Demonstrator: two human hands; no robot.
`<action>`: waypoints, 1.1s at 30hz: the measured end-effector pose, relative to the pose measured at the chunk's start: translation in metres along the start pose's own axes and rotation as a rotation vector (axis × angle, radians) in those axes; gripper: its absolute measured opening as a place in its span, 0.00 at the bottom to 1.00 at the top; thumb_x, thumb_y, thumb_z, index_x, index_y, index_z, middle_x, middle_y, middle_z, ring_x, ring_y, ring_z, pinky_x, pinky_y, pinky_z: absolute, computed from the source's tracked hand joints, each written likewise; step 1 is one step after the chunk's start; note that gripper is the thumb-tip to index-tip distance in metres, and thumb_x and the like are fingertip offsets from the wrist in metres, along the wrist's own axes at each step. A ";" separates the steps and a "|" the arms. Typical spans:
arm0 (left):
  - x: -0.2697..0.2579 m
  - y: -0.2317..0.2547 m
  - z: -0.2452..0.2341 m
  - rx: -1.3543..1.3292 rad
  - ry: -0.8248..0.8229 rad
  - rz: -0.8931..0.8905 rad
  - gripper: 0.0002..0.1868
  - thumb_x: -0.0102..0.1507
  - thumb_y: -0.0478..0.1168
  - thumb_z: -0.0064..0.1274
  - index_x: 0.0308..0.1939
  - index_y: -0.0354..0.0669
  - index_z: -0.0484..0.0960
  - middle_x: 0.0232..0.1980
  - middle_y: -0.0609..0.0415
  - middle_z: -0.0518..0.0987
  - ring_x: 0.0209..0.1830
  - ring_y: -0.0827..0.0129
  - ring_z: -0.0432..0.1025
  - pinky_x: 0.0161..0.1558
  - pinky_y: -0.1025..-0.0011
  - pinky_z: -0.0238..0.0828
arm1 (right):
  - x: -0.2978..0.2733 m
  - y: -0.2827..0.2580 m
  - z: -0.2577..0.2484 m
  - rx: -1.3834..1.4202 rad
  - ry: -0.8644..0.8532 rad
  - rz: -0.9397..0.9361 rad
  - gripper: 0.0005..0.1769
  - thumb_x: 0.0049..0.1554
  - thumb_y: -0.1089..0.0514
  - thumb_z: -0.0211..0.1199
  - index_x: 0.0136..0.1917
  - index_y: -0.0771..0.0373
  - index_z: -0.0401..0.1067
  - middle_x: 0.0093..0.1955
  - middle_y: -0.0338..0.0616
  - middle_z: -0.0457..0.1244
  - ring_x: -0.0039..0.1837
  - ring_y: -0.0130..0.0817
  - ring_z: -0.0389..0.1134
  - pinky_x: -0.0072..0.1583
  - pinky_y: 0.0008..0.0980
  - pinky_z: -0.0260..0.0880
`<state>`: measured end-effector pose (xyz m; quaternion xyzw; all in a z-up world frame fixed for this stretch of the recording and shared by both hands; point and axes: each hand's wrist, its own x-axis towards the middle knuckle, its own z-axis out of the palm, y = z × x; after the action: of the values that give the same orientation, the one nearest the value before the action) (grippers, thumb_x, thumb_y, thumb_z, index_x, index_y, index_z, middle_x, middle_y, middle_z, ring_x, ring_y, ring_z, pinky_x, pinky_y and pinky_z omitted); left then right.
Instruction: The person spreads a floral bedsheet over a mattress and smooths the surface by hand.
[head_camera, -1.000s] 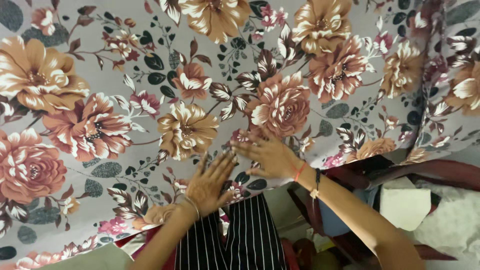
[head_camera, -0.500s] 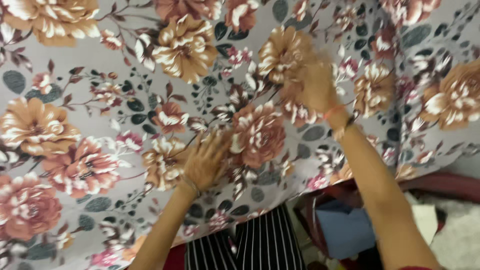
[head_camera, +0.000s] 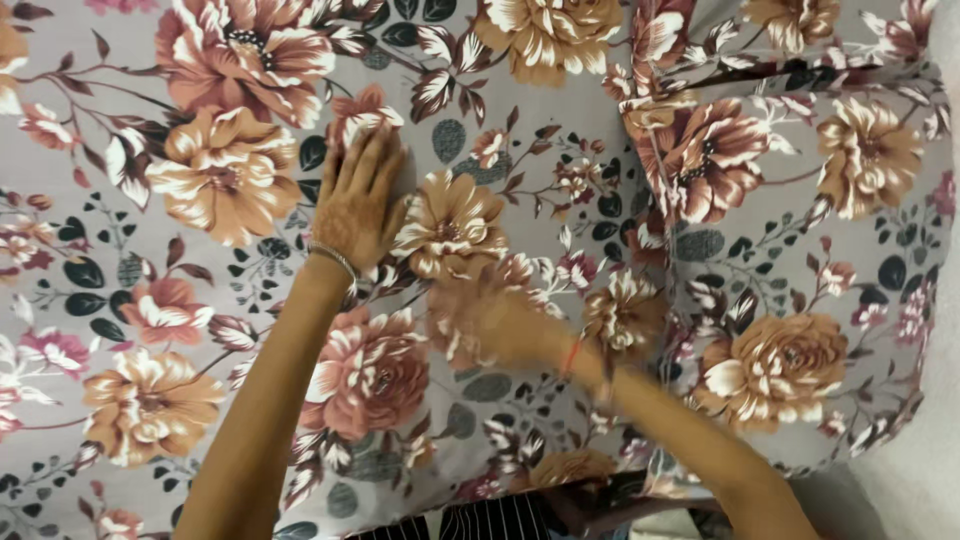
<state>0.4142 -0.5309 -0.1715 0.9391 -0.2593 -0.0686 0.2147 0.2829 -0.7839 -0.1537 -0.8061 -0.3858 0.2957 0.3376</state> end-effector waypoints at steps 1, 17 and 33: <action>0.016 -0.002 0.003 0.042 0.024 -0.007 0.33 0.70 0.51 0.48 0.75 0.37 0.66 0.80 0.40 0.57 0.83 0.44 0.48 0.80 0.44 0.34 | 0.008 0.045 -0.036 -0.407 0.194 0.091 0.28 0.59 0.48 0.61 0.72 0.51 0.78 0.69 0.42 0.62 0.72 0.47 0.59 0.69 0.60 0.55; 0.264 -0.032 0.020 0.070 0.106 -0.387 0.45 0.70 0.63 0.41 0.83 0.39 0.52 0.85 0.40 0.43 0.85 0.48 0.37 0.76 0.36 0.23 | 0.036 0.177 -0.154 -0.280 0.071 -0.264 0.30 0.71 0.53 0.60 0.79 0.73 0.59 0.80 0.70 0.48 0.79 0.66 0.50 0.77 0.56 0.53; 0.273 -0.031 0.014 0.078 0.078 -0.464 0.47 0.67 0.65 0.41 0.82 0.40 0.52 0.84 0.36 0.47 0.84 0.45 0.37 0.78 0.41 0.24 | 0.239 0.335 -0.340 -0.431 0.420 -0.285 0.29 0.68 0.50 0.60 0.77 0.63 0.60 0.78 0.60 0.52 0.79 0.62 0.52 0.77 0.57 0.52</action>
<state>0.6586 -0.6529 -0.2024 0.9831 -0.0307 -0.0694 0.1667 0.8010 -0.8536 -0.2611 -0.8402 -0.4703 -0.0155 0.2694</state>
